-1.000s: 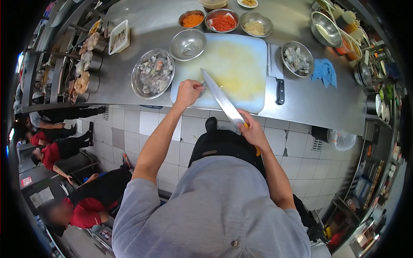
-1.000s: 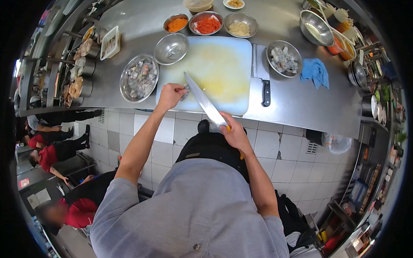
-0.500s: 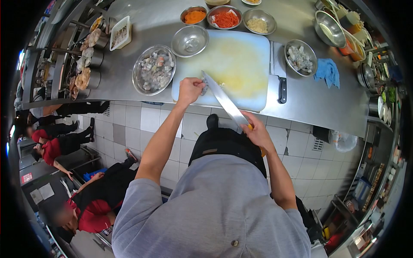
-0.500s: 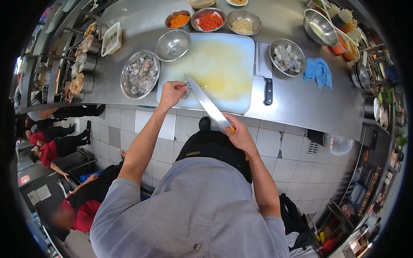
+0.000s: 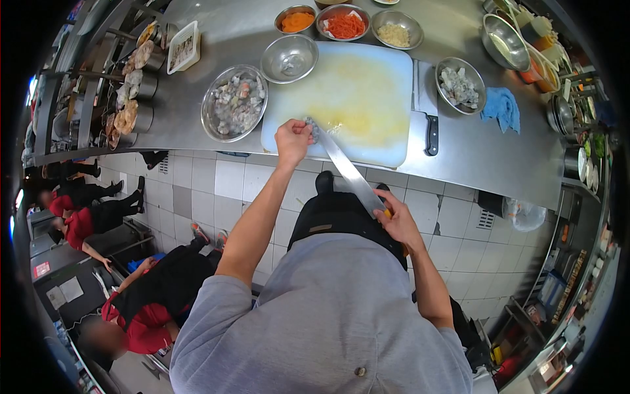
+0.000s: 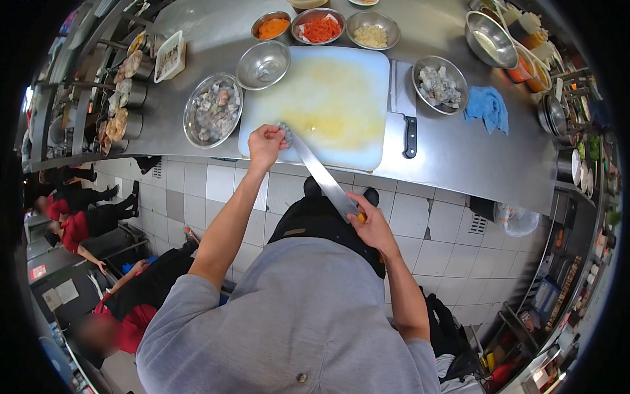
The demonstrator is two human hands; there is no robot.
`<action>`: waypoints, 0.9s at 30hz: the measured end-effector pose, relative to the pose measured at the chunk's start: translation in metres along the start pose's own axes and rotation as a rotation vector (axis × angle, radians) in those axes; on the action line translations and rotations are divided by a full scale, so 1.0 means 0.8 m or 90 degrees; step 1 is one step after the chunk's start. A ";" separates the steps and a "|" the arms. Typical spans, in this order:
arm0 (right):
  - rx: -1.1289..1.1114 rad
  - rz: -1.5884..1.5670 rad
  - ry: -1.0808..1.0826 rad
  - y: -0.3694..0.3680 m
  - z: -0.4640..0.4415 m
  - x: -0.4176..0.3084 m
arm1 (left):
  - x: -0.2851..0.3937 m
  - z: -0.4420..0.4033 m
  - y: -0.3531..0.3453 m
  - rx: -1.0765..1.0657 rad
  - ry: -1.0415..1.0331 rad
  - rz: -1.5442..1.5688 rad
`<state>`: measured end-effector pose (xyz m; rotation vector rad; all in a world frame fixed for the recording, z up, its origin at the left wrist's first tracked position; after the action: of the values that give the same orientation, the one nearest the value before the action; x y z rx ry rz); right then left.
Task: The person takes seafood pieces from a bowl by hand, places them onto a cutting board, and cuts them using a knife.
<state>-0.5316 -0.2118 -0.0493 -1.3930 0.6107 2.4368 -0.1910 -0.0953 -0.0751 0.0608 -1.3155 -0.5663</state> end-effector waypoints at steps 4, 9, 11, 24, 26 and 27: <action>-0.006 0.021 -0.005 0.002 0.017 0.007 | 0.003 0.003 0.000 0.015 -0.003 -0.013; -0.035 0.068 0.009 0.003 0.040 -0.001 | 0.003 0.002 -0.001 0.024 -0.012 -0.034; -0.038 0.058 0.035 0.000 0.050 -0.001 | -0.004 -0.004 0.000 0.022 -0.024 -0.040; 0.073 0.037 -0.015 0.052 0.073 0.023 | 0.033 -0.012 -0.001 -0.127 -0.219 -0.169; 0.072 0.044 -0.016 0.050 0.071 0.021 | 0.021 -0.019 0.001 -0.150 -0.196 -0.143; 0.071 0.049 -0.016 0.050 0.069 0.020 | 0.019 -0.020 0.003 -0.147 -0.190 -0.149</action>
<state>-0.5986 -0.2200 -0.0293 -1.3155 0.7954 2.4333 -0.1729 -0.1039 -0.0651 -0.0630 -1.5330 -0.9510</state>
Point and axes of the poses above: each hand's wrist, its own z-axis away from the middle knuckle, its own y-axis out of the back of the hand, x = y × z, the point moved 8 cm from there along -z, towards the middle knuckle, and after that the axes turned 6 degrees about x, right-handed, at the moved point
